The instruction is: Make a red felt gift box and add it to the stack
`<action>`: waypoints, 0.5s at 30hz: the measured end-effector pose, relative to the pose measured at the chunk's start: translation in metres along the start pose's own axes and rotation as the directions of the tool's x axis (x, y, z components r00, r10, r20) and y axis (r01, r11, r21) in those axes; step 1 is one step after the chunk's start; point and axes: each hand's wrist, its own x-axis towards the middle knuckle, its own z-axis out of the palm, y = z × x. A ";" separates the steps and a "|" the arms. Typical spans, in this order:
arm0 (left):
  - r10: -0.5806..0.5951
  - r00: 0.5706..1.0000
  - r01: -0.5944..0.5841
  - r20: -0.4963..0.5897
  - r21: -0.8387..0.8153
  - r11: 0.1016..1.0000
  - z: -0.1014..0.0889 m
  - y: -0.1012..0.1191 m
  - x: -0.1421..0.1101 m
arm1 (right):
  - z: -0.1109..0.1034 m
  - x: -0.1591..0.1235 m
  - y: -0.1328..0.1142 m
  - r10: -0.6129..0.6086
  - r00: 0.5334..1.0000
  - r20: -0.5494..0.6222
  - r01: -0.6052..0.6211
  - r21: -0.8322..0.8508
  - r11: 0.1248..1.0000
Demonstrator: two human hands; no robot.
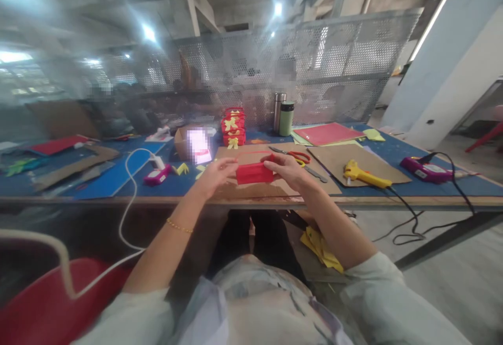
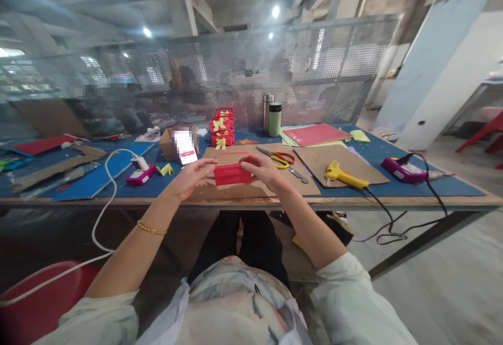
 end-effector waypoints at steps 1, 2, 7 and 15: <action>0.010 1.000 -0.010 -0.003 0.035 0.999 -0.001 0.000 0.001 | 0.000 0.001 0.000 0.003 1.000 0.003 -0.003 0.003 1.000; 0.016 1.000 -0.017 0.002 0.064 0.998 -0.002 0.000 0.003 | 0.001 0.003 0.000 0.008 1.000 0.005 -0.008 0.005 1.000; 0.056 0.998 -0.058 0.016 0.082 0.995 -0.005 -0.007 0.013 | 0.005 0.011 0.004 0.039 0.999 0.011 -0.039 0.011 0.999; 0.051 0.998 -0.050 -0.020 0.046 0.998 -0.016 -0.013 0.031 | 0.002 0.025 0.011 0.008 1.000 0.021 -0.009 0.044 0.999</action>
